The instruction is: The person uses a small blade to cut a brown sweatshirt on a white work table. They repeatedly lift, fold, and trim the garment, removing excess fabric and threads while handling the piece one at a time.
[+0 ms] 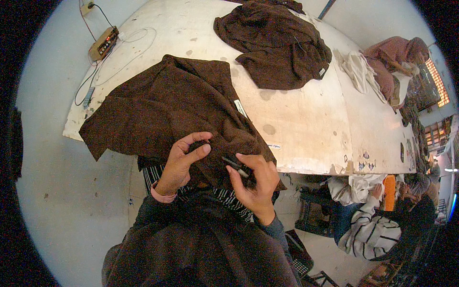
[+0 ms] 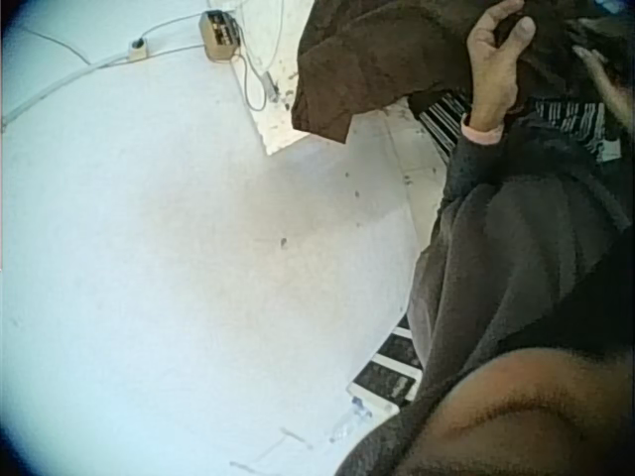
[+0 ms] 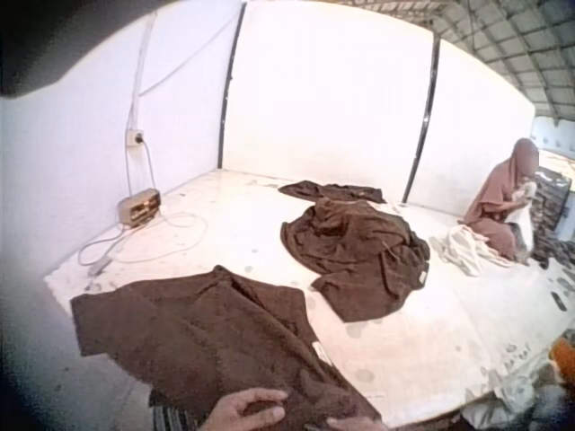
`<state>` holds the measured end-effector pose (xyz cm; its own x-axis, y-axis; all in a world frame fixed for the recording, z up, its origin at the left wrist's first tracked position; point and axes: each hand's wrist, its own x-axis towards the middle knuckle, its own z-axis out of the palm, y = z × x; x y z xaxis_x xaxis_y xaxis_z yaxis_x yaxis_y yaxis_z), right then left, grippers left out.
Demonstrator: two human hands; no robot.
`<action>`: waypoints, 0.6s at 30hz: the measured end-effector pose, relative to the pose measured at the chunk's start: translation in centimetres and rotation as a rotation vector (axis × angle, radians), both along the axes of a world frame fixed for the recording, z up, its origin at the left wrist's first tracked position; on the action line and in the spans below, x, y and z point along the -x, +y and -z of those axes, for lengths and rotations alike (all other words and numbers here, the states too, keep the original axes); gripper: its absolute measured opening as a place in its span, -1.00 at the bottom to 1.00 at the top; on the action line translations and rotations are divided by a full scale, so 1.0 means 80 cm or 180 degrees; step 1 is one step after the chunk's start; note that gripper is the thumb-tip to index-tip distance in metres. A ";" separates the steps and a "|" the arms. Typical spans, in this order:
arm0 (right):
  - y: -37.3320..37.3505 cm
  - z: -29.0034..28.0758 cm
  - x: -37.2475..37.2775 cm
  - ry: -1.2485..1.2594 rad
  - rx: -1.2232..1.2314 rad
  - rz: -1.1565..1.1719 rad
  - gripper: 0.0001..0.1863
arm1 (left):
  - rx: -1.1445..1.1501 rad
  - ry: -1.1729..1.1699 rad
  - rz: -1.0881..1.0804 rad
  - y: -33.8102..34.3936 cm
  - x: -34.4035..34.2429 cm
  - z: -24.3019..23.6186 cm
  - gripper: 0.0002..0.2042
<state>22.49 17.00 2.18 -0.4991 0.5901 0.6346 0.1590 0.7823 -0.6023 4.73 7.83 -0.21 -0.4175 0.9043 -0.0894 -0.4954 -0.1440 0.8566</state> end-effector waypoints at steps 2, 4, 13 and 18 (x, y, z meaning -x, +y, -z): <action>0.002 0.001 0.002 -0.0149 -0.0283 0.0072 -0.67 | 0.0025 -0.0329 0.0068 0.002 -0.001 -0.001 -0.72; 0.001 -0.001 0.002 -0.0337 -0.0377 0.0013 -0.68 | 0.0026 -0.0411 0.0069 0.003 -0.002 -0.002 -0.71; 0.003 0.003 0.008 -0.0338 -0.0460 -0.0018 -0.69 | 0.0032 -0.0411 0.0116 0.003 -0.002 -0.001 -0.71; -0.010 -0.005 0.018 -0.0083 -0.0099 0.0091 -0.71 | 0.0015 -0.0305 0.0028 0.003 -0.002 0.001 -0.73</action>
